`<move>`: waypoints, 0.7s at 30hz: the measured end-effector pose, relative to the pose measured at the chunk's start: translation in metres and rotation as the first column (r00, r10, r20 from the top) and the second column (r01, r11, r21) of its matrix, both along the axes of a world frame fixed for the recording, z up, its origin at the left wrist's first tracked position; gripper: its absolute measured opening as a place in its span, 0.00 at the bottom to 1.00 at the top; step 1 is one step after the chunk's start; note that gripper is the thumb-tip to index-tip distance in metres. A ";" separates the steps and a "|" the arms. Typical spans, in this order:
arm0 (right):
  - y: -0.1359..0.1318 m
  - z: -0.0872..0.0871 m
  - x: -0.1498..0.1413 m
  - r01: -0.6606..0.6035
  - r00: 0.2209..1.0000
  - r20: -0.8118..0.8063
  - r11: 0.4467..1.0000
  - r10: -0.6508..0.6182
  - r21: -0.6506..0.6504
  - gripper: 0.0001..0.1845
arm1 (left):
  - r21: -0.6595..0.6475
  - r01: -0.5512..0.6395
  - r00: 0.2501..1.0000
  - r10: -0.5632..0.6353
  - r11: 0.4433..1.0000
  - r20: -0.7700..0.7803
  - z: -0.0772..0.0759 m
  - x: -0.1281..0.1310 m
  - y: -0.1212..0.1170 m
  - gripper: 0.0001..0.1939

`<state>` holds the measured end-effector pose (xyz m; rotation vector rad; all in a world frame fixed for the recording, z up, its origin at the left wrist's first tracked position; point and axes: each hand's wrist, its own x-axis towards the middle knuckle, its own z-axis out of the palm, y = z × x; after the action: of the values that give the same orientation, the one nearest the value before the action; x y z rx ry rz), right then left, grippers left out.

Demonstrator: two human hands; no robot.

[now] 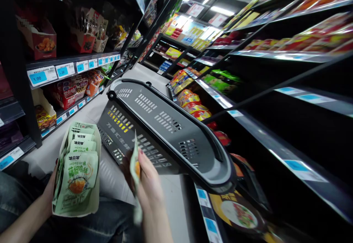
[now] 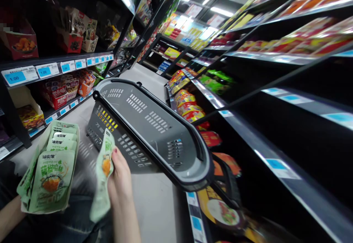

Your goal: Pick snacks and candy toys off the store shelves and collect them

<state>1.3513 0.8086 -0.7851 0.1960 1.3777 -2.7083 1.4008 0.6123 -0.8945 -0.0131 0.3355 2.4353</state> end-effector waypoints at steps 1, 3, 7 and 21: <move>-0.002 -0.002 0.001 -0.032 0.999 0.010 0.994 0.033 -0.106 0.10 | 0.022 0.042 0.999 -0.042 0.999 -0.003 0.000 0.000 -0.001 0.18; -0.005 -0.008 0.005 -0.076 0.997 -0.012 0.956 0.076 -0.283 0.09 | 0.050 0.099 0.995 -0.099 0.994 -0.005 -0.002 0.001 -0.002 0.19; -0.005 -0.015 0.009 -0.085 0.996 -0.059 0.889 0.065 -0.450 0.09 | 0.060 0.126 0.992 -0.128 0.990 0.017 -0.009 0.001 -0.006 0.20; -0.002 -0.007 0.008 -0.007 0.981 -0.187 0.959 -0.048 -0.282 0.12 | -0.046 0.091 0.978 -0.081 0.995 0.191 -0.020 0.004 -0.009 0.28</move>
<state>1.3591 0.8068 -0.7922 -0.0768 1.0112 -2.9650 1.4048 0.6036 -0.9141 -0.2473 0.3105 2.3161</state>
